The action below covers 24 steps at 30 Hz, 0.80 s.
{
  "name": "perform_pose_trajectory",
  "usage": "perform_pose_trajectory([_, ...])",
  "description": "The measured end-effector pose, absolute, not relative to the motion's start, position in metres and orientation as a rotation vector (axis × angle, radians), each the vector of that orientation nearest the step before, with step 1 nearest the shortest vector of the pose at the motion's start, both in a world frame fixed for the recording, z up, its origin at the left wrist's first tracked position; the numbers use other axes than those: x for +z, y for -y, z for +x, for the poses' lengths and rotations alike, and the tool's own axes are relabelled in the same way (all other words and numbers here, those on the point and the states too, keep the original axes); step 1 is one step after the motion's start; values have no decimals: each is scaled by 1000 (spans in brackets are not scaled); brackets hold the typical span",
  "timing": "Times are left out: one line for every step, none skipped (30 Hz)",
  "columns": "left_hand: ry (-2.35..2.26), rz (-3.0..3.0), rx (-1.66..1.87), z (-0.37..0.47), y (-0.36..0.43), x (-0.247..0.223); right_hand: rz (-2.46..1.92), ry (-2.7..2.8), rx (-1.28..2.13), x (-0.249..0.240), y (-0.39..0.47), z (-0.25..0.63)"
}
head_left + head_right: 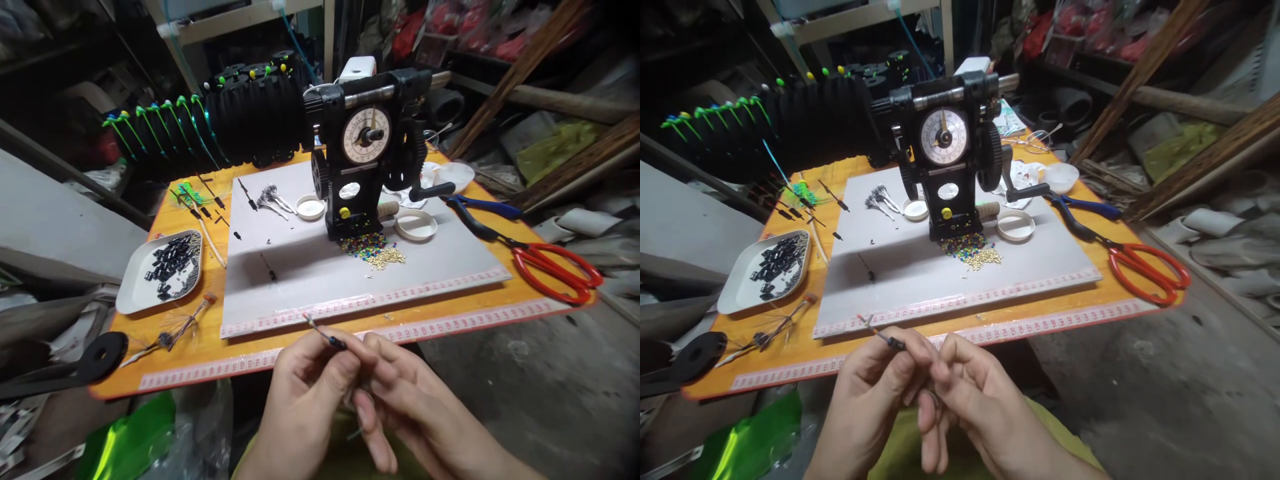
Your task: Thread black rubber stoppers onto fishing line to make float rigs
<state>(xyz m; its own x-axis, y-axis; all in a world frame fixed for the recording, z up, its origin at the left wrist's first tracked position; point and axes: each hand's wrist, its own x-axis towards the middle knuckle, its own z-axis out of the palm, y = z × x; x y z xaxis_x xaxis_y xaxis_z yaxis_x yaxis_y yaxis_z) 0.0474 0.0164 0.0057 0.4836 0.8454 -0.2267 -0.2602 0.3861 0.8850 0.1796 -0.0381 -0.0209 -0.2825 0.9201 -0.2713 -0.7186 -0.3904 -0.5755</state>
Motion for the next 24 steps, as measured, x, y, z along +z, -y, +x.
perform_pose_trajectory([-739,851,808,50,-17,5,-691,449,1857,-21,38,180])
perform_pose_trajectory([-709,820,825,52,-18,4,-691,490,1843,-20,38,182])
perform_pose_trajectory([-686,801,853,54,-19,3,-697,534,1827,-20,38,183])
perform_pose_trajectory([-670,778,890,56,-20,2,-706,576,1809,-19,38,184])
perform_pose_trajectory([-659,744,926,58,-20,1,-721,611,1795,-18,37,185])
perform_pose_trajectory([-650,702,958,59,-20,0,-735,638,1785,-17,37,185])
perform_pose_trajectory([-649,661,985,60,-20,-1,-744,653,1779,-17,37,185])
perform_pose_trajectory([-653,623,1001,61,-20,-1,-747,659,1778,-16,36,185])
perform_pose_trajectory([-663,594,1010,61,-19,0,-745,663,1780,-16,36,184])
perform_pose_trajectory([-678,575,1010,61,-19,0,-743,664,1784,-16,35,184])
perform_pose_trajectory([-687,566,1008,61,-19,1,-742,662,1787,-16,35,183])
perform_pose_trajectory([-692,563,1003,59,-18,1,-744,658,1792,-16,34,183])
perform_pose_trajectory([-695,566,996,58,-18,1,-748,653,1799,-17,34,183])
perform_pose_trajectory([-697,583,984,56,-17,0,-754,649,1801,-18,34,183])
perform_pose_trajectory([-697,623,963,54,-16,-1,-762,647,1799,-18,34,183])
perform_pose_trajectory([-707,682,945,52,-14,-3,-774,650,1796,-19,35,184])
perform_pose_trajectory([-727,752,934,51,-12,-5,-783,658,1790,-20,35,185])
perform_pose_trajectory([-755,821,931,49,-10,-8,-789,667,1782,-20,35,186])
perform_pose_trajectory([-781,879,935,48,-7,-10,-799,677,1777,-21,36,186])
perform_pose_trajectory([-800,919,947,47,-5,-12,-813,686,1773,-21,36,187])
perform_pose_trajectory([-820,932,970,46,-3,-13,-830,693,1774,-21,36,188])
perform_pose_trajectory([-840,922,997,46,-1,-14,-847,699,1783,-21,36,189])
perform_pose_trajectory([-857,896,1021,46,0,-13,-864,702,1802,-21,37,190])
perform_pose_trajectory([-876,860,1044,46,0,-12,-884,706,1831,-21,37,191])
